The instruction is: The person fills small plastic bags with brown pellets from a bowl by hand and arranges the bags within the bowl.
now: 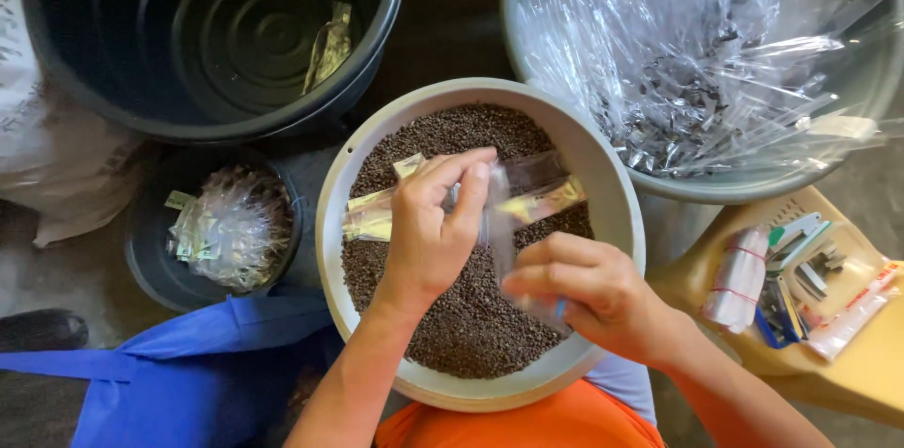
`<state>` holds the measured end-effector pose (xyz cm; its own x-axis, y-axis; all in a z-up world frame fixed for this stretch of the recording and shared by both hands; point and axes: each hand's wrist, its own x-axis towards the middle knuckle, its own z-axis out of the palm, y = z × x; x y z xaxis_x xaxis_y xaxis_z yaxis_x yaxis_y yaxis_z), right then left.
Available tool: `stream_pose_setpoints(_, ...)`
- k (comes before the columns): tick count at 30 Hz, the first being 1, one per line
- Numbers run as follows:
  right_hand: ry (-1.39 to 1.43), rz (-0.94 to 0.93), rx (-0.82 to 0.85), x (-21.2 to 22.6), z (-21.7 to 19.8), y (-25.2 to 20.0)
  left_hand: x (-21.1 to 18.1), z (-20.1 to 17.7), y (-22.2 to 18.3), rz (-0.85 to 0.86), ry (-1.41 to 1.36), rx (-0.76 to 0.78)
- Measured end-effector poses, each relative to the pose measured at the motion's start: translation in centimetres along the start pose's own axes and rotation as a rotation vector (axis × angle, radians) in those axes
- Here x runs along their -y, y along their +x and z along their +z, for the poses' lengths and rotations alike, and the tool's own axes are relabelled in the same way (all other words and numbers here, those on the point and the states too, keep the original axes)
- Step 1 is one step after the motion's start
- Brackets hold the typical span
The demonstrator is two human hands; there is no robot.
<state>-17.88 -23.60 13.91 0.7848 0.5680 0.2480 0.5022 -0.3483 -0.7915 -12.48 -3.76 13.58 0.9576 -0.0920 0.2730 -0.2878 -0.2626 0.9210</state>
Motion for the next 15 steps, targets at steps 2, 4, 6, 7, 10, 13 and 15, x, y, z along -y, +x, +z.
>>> stream_pose_setpoints(2, 0.031, -0.041, -0.043, 0.2, 0.2, 0.2, 1.5, 0.9, -0.4, 0.050, 0.155, 0.031)
stream_pose_setpoints(4, 0.061, -0.080, -0.085, 0.2, 0.2, 0.7, 1.5, 1.7, -1.0, 0.098, 0.307, 0.061)
stream_pose_setpoints(6, 0.192, 0.355, -0.459, 0.0, 0.1, 1.6, 0.1, 2.3, -1.6, 0.227, 0.194, 0.131)
stream_pose_setpoints(7, 0.190, 0.357, -0.463, -1.9, 0.9, 1.7, 0.3, 2.9, -1.8, 0.228, 0.192, 0.134)
stream_pose_setpoints(10, 0.634, 0.437, -0.591, -6.1, 2.5, 2.0, 0.9, 4.3, -1.7, 0.510, 0.267, -0.091)
stream_pose_setpoints(13, 0.655, 0.400, -0.682, -6.5, 3.2, 1.6, 1.6, 4.2, -1.7, 0.596, 0.397, -0.207)
stream_pose_setpoints(15, 0.636, 0.395, -0.555, -6.3, 3.9, 1.2, 2.9, 4.2, -1.4, 0.502, 0.485, -0.251)
